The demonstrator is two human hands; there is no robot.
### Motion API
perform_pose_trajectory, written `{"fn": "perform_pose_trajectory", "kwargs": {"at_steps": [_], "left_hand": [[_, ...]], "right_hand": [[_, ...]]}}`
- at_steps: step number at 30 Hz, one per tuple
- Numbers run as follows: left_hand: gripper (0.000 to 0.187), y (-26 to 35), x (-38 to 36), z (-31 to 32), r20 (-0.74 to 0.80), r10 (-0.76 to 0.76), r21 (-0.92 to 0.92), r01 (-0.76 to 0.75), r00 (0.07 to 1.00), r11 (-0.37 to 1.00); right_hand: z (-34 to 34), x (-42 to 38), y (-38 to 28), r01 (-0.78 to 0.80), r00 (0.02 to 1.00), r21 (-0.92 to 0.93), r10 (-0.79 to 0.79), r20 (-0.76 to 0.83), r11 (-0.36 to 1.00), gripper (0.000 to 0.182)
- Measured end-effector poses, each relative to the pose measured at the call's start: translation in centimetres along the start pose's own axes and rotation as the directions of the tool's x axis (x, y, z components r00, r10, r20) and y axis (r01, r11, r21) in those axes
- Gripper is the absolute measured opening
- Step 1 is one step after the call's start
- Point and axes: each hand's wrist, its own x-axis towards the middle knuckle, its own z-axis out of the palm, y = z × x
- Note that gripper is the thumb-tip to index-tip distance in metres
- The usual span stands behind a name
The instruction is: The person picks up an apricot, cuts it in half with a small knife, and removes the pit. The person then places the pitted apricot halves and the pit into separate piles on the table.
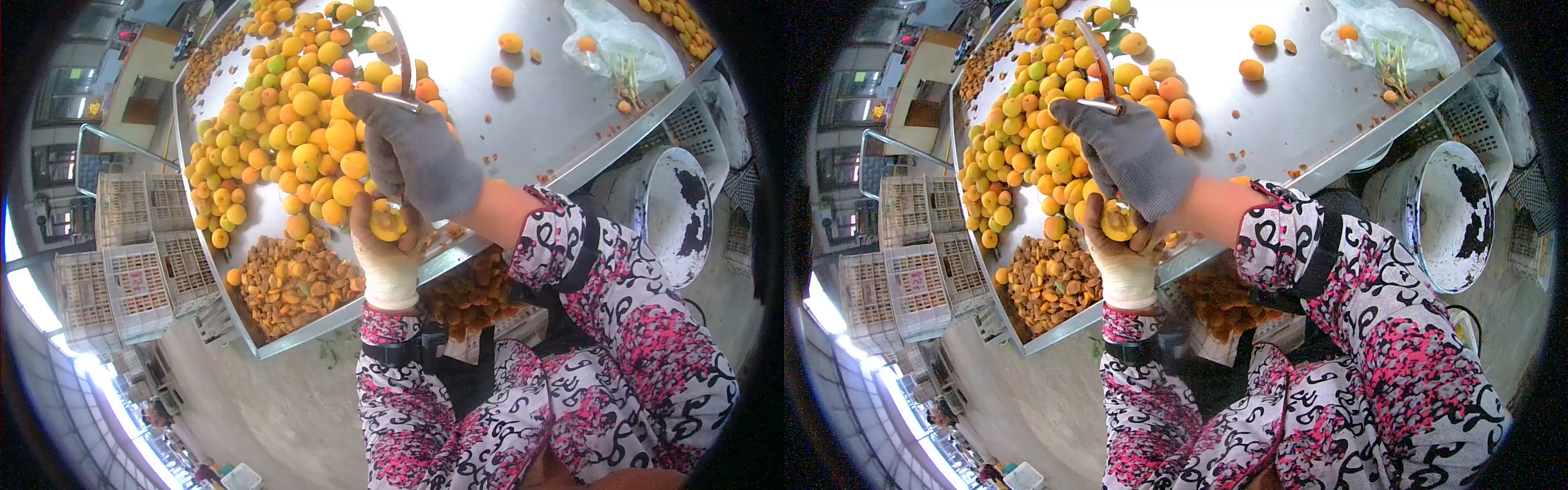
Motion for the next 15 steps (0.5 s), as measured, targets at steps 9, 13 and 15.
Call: {"fn": "perform_pose_trajectory", "kwargs": {"at_steps": [9, 13, 15], "left_hand": [[0.041, -0.7, -0.2, -1.1, 0.145, 0.206, 0.550, -0.252, 0.968, 0.796], [0.035, 0.7, 2.5, -2.9, 0.425, -0.193, 0.239, 0.096, 0.884, 0.966], [0.035, 0.9, 2.7, -2.9, 0.663, -0.297, -0.186, 0.535, 0.687, 0.824]], "right_hand": [[0.3, 0.1, 0.3, -0.081, 0.991, -0.018, 0.083, 0.106, 0.997, 0.027], [-0.1, 0.3, 0.3, -0.137, 0.985, -0.002, 0.136, 0.103, 0.991, 0.034], [-1.3, 1.2, 1.9, 0.065, 0.974, 0.065, -0.078, 0.214, 0.996, 0.027]]}}
